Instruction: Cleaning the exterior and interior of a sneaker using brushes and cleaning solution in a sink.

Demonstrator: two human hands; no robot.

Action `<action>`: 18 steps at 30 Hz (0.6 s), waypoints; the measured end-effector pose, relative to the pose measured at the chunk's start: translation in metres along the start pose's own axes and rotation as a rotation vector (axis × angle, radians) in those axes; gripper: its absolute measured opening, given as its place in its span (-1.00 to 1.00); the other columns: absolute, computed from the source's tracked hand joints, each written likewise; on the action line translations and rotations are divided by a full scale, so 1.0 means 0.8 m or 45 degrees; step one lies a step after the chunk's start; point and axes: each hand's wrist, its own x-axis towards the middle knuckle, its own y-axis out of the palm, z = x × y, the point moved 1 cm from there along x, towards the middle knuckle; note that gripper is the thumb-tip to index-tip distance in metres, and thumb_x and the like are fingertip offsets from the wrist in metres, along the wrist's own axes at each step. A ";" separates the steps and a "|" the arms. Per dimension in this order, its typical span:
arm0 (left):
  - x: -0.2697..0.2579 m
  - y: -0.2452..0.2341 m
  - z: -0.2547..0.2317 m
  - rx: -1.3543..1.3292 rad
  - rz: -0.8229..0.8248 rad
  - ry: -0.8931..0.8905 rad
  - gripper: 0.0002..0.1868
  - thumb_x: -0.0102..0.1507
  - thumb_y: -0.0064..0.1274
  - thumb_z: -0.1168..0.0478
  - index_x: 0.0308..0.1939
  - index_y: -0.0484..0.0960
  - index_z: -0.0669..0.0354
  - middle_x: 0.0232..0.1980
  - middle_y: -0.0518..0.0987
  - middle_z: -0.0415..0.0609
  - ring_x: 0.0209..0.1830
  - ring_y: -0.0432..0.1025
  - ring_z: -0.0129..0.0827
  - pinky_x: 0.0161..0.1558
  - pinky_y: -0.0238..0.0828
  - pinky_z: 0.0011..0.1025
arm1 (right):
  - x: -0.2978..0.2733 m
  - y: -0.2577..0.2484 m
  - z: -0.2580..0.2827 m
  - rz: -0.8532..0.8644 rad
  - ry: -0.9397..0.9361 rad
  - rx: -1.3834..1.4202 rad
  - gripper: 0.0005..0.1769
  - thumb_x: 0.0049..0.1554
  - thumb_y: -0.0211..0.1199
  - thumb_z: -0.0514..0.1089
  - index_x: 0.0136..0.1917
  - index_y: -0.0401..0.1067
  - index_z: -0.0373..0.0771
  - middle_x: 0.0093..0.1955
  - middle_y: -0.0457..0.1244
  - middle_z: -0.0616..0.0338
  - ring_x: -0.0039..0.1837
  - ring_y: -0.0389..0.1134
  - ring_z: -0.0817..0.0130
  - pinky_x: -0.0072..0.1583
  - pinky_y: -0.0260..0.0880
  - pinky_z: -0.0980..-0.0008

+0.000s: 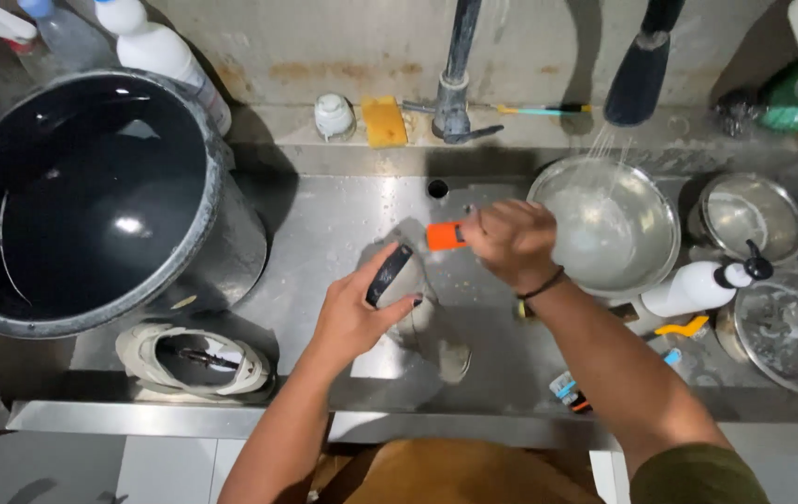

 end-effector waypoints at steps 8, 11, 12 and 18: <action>0.000 -0.001 -0.015 -0.017 -0.024 -0.009 -0.22 0.09 0.41 0.19 0.39 0.48 0.12 0.12 0.63 0.34 0.16 0.51 0.19 0.07 0.55 0.02 | -0.056 0.019 0.023 0.120 0.227 0.106 -0.51 0.18 0.10 -0.22 -0.55 0.08 -0.06 -0.61 -0.02 0.24 -0.53 0.11 0.13 -0.40 0.13 0.31; -0.004 -0.021 -0.009 -0.072 -0.152 -0.082 -0.24 0.03 0.38 0.29 0.34 0.54 0.12 0.14 0.64 0.29 0.20 0.50 0.15 0.15 0.50 0.01 | -0.100 0.012 0.004 0.298 0.196 -0.062 -0.51 0.17 0.11 -0.25 -0.56 0.10 -0.09 -0.66 -0.03 0.19 -0.58 0.09 0.12 -0.43 0.03 0.29; -0.005 -0.028 0.002 -0.078 -0.223 -0.109 -0.22 -0.01 0.36 0.35 0.32 0.54 0.12 0.16 0.64 0.26 0.23 0.48 0.12 0.17 0.48 0.00 | -0.124 0.009 -0.004 0.393 0.147 -0.121 -0.50 0.15 0.15 -0.26 -0.57 0.11 -0.12 -0.68 -0.02 0.15 -0.60 0.08 0.10 -0.44 -0.03 0.25; 0.009 -0.055 0.036 -0.003 -0.518 -0.171 -0.37 0.19 0.18 0.33 0.37 0.46 0.09 0.12 0.62 0.33 0.18 0.48 0.16 0.20 0.45 0.07 | -0.288 0.008 0.012 1.636 0.568 0.340 -0.71 0.22 0.01 -0.16 -0.32 0.35 -0.27 -0.40 0.25 -0.03 -0.34 0.29 0.03 -0.24 0.33 0.14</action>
